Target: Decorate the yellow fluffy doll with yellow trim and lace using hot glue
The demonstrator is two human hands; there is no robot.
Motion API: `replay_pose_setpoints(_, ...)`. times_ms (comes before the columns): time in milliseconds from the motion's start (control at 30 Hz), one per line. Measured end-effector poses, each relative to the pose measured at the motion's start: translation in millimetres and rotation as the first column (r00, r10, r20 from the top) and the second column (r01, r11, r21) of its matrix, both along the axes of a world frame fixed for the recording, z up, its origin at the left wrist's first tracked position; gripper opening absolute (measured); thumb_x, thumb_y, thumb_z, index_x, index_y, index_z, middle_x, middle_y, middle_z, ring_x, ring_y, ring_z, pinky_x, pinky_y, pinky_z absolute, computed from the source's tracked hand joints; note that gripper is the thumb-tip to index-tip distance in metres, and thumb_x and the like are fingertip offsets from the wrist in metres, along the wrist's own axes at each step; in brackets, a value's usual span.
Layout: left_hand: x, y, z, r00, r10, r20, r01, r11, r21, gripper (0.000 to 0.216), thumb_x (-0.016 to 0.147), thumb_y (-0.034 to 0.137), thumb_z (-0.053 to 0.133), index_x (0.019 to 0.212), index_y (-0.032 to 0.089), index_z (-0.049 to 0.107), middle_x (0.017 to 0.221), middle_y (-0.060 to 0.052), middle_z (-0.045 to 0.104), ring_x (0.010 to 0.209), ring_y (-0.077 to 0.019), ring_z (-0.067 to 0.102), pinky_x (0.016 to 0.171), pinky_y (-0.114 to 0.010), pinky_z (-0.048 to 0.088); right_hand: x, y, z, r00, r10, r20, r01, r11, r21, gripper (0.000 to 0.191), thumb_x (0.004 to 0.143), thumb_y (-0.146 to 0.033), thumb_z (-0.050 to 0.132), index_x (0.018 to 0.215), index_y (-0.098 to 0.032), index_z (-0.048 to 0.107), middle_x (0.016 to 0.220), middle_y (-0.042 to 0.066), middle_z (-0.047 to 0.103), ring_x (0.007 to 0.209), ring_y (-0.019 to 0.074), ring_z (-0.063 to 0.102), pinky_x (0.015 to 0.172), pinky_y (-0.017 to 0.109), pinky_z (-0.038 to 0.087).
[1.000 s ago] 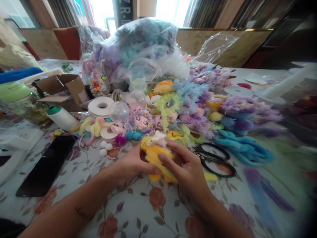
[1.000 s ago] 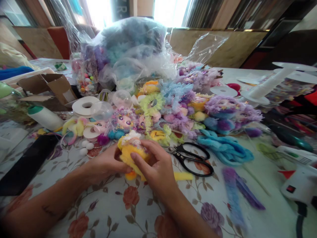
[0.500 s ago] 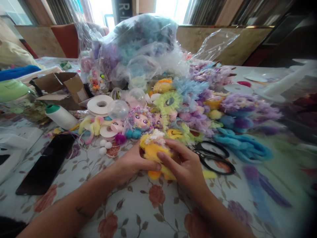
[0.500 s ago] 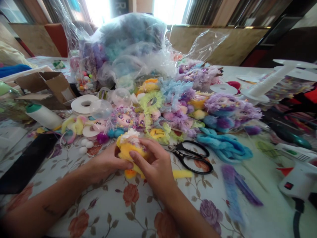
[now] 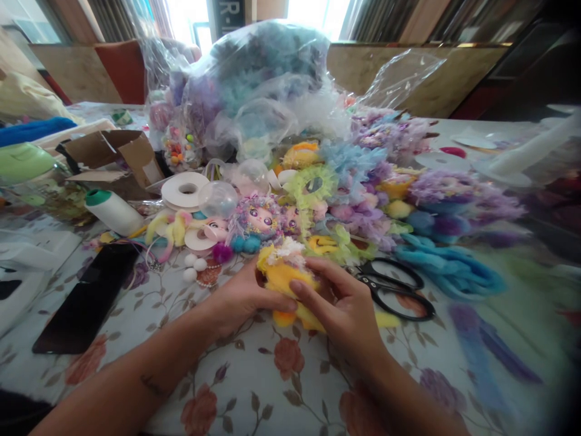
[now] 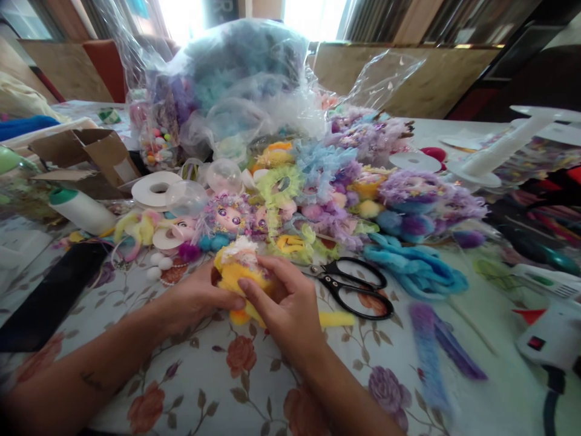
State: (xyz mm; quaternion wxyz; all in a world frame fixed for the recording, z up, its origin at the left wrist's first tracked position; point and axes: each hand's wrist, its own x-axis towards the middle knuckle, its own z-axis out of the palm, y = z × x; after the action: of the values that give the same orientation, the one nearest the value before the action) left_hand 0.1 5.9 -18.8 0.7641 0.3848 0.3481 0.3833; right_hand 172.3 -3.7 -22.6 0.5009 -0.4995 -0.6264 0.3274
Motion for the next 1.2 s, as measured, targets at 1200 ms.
replay_pose_setpoints(1200,-6.4,4.8,2.7,0.978,-0.079,0.195,0.090,0.995,-0.046,0.045,0.075,0.006,0.071,0.117,0.019,0.064,0.112,-0.007,0.071,0.103,-0.0208,0.067,0.089,-0.029,0.050,4.2,4.1,-1.5,0.991,-0.042,-0.130,0.014,0.978,-0.209,0.032,0.073,-0.047,0.079,0.095,-0.025,0.075,0.086,0.002,0.072,0.073,0.0175,0.063,0.063,0.026,0.051)
